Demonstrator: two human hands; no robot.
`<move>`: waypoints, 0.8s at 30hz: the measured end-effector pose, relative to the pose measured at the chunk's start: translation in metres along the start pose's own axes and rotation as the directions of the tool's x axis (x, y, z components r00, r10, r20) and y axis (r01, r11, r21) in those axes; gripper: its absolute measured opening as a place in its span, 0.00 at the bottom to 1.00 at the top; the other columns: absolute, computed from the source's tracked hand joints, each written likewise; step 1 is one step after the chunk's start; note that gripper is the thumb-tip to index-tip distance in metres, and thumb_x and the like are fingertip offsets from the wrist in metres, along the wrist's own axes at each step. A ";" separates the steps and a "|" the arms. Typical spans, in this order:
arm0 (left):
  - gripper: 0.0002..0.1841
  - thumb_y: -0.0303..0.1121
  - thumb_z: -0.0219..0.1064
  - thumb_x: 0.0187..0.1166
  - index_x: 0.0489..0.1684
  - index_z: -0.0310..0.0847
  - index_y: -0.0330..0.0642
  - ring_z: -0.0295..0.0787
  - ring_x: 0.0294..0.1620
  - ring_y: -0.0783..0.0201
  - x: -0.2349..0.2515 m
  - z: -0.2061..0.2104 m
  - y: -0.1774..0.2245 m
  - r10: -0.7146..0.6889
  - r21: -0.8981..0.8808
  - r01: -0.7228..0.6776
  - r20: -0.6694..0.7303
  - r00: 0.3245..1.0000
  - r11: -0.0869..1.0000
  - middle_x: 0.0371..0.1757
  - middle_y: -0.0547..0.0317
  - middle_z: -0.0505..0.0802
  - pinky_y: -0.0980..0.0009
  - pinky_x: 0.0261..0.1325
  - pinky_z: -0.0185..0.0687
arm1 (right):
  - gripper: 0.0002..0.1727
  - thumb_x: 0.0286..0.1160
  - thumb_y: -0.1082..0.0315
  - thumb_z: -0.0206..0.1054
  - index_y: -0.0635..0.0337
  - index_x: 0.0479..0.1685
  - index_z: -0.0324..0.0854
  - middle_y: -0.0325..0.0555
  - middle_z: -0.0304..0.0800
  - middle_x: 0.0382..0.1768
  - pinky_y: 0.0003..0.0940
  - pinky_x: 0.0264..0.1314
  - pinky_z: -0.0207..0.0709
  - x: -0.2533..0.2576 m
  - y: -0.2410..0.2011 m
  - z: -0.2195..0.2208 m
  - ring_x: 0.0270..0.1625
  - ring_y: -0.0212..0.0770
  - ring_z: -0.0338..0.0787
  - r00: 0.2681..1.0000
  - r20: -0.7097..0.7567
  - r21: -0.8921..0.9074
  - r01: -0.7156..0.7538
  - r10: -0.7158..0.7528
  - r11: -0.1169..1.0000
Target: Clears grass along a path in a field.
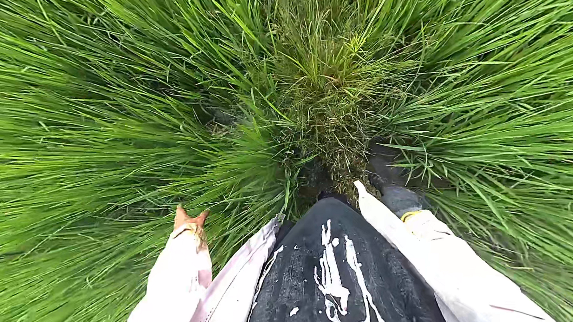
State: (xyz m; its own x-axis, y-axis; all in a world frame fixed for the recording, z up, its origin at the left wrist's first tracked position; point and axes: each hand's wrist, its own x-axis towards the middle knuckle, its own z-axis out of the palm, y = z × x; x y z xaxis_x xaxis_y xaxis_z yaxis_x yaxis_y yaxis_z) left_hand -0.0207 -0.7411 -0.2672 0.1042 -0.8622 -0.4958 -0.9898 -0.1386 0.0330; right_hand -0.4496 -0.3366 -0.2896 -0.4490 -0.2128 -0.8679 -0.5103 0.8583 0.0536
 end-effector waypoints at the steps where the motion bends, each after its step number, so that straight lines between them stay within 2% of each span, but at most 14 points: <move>1: 0.53 0.47 0.80 0.71 0.96 0.47 0.46 0.64 0.90 0.41 0.004 -0.014 -0.001 0.009 0.013 -0.009 -0.017 1.000 1.000 0.89 0.35 0.68 0.44 0.88 0.61 | 0.35 0.84 0.49 0.55 0.32 0.93 0.56 0.65 0.83 0.72 0.78 0.61 0.76 0.004 -0.002 0.003 0.68 0.73 0.85 1.000 -0.001 0.011 0.005 -0.005 1.000; 3: 0.53 0.47 0.78 0.72 0.96 0.45 0.44 0.66 0.89 0.40 0.007 -0.050 0.000 0.022 0.030 -0.020 -0.066 0.998 0.999 0.88 0.34 0.69 0.43 0.87 0.63 | 0.34 0.86 0.50 0.53 0.43 0.92 0.59 0.69 0.81 0.73 0.79 0.64 0.74 0.008 -0.006 0.008 0.71 0.75 0.82 1.000 0.028 0.035 -0.001 0.000 0.999; 5: 0.50 0.48 0.74 0.76 0.96 0.44 0.44 0.66 0.89 0.43 -0.008 -0.087 0.021 0.018 0.064 -0.012 -0.107 0.994 0.998 0.89 0.36 0.68 0.46 0.88 0.62 | 0.34 0.84 0.48 0.57 0.48 0.89 0.65 0.69 0.80 0.73 0.79 0.65 0.73 0.003 -0.008 0.008 0.72 0.75 0.81 0.999 0.049 0.071 -0.024 0.021 0.997; 8: 0.46 0.49 0.69 0.81 0.96 0.46 0.43 0.65 0.90 0.46 -0.044 -0.120 0.078 0.004 0.118 0.016 -0.172 0.985 0.993 0.90 0.39 0.68 0.49 0.90 0.59 | 0.36 0.79 0.48 0.61 0.48 0.88 0.66 0.69 0.81 0.72 0.78 0.65 0.74 -0.003 -0.006 0.006 0.72 0.74 0.82 0.998 0.055 0.106 -0.030 0.025 0.994; 10: 0.45 0.48 0.67 0.83 0.96 0.46 0.43 0.64 0.90 0.46 -0.060 -0.127 0.109 0.011 0.134 0.010 -0.154 0.988 0.991 0.90 0.40 0.68 0.50 0.90 0.57 | 0.36 0.80 0.48 0.60 0.46 0.89 0.65 0.67 0.82 0.72 0.77 0.65 0.74 -0.005 -0.003 0.008 0.71 0.73 0.83 0.998 0.048 0.118 -0.032 0.027 0.993; 12: 0.42 0.46 0.65 0.85 0.96 0.47 0.44 0.66 0.88 0.41 -0.081 -0.127 0.133 0.063 0.166 -0.042 -0.120 0.991 0.985 0.88 0.36 0.70 0.44 0.88 0.59 | 0.34 0.84 0.50 0.56 0.46 0.91 0.62 0.67 0.82 0.73 0.77 0.67 0.73 -0.005 -0.004 0.008 0.72 0.73 0.83 0.998 0.052 0.135 -0.040 0.033 0.990; 14: 0.42 0.46 0.67 0.83 0.95 0.49 0.46 0.70 0.84 0.33 -0.074 -0.114 0.118 0.214 0.154 -0.190 -0.161 0.964 0.970 0.86 0.33 0.72 0.31 0.82 0.63 | 0.32 0.89 0.55 0.50 0.49 0.93 0.59 0.66 0.77 0.78 0.75 0.73 0.70 -0.011 -0.008 -0.007 0.77 0.71 0.79 0.996 0.088 0.155 -0.045 0.032 0.987; 15: 0.43 0.49 0.68 0.83 0.96 0.47 0.50 0.69 0.85 0.35 -0.066 -0.108 0.106 0.253 0.156 -0.228 -0.165 0.953 0.961 0.88 0.36 0.71 0.31 0.82 0.63 | 0.31 0.92 0.56 0.47 0.52 0.93 0.57 0.66 0.72 0.82 0.73 0.78 0.67 -0.020 -0.010 -0.023 0.81 0.71 0.75 0.988 0.152 0.169 -0.043 0.017 0.985; 16: 0.45 0.49 0.68 0.82 0.97 0.45 0.51 0.68 0.86 0.34 -0.059 -0.105 0.098 0.267 0.153 -0.245 -0.146 0.952 0.957 0.89 0.36 0.69 0.31 0.83 0.62 | 0.30 0.94 0.57 0.47 0.55 0.92 0.59 0.65 0.71 0.84 0.69 0.82 0.64 -0.028 -0.011 -0.036 0.83 0.69 0.72 0.980 0.197 0.193 -0.056 0.017 0.980; 18: 0.45 0.50 0.68 0.82 0.97 0.44 0.54 0.68 0.86 0.33 -0.058 -0.103 0.089 0.235 0.167 -0.215 -0.113 0.965 0.962 0.89 0.36 0.69 0.29 0.82 0.62 | 0.28 0.91 0.55 0.50 0.53 0.87 0.68 0.65 0.77 0.79 0.70 0.78 0.68 -0.025 -0.007 -0.030 0.80 0.69 0.77 0.989 0.151 0.187 -0.037 0.008 0.982; 19: 0.44 0.52 0.68 0.81 0.97 0.46 0.55 0.71 0.84 0.33 -0.053 -0.098 0.074 0.240 0.185 -0.213 -0.142 0.960 0.959 0.88 0.38 0.70 0.29 0.80 0.64 | 0.29 0.92 0.53 0.50 0.49 0.90 0.64 0.65 0.75 0.80 0.72 0.78 0.66 -0.017 -0.005 -0.027 0.81 0.70 0.74 0.982 0.187 0.174 -0.021 -0.012 0.985; 21: 0.42 0.55 0.67 0.81 0.95 0.51 0.57 0.78 0.79 0.36 -0.038 -0.087 0.037 0.271 0.278 -0.211 -0.195 0.943 0.937 0.88 0.43 0.72 0.30 0.73 0.73 | 0.29 0.87 0.49 0.53 0.41 0.86 0.69 0.67 0.82 0.73 0.78 0.68 0.71 0.007 -0.002 0.002 0.73 0.75 0.80 0.999 0.042 0.128 0.020 -0.025 0.992; 22: 0.40 0.53 0.67 0.82 0.94 0.54 0.55 0.77 0.80 0.37 -0.034 -0.082 0.021 0.257 0.285 -0.199 -0.183 0.949 0.938 0.89 0.44 0.71 0.31 0.73 0.74 | 0.28 0.86 0.48 0.55 0.41 0.84 0.71 0.68 0.82 0.71 0.80 0.66 0.71 0.015 -0.001 0.012 0.72 0.75 0.81 1.000 -0.001 0.123 0.026 -0.027 0.992; 24: 0.45 0.56 0.68 0.80 0.95 0.48 0.53 0.80 0.77 0.36 -0.031 -0.074 0.002 0.112 0.226 -0.072 -0.168 0.979 0.971 0.84 0.39 0.76 0.34 0.73 0.75 | 0.28 0.87 0.46 0.53 0.40 0.84 0.71 0.67 0.83 0.71 0.80 0.65 0.72 0.021 0.002 0.021 0.72 0.75 0.81 1.000 0.014 0.087 0.015 -0.016 0.996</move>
State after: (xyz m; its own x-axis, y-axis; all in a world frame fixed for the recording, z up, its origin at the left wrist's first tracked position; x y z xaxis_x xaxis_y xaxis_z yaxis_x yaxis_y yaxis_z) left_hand -0.0184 -0.7510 -0.1878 0.0080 -0.9418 -0.3362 -0.9910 0.0375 -0.1287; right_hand -0.4445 -0.3292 -0.3186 -0.4306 -0.2200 -0.8753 -0.4514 0.8923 -0.0022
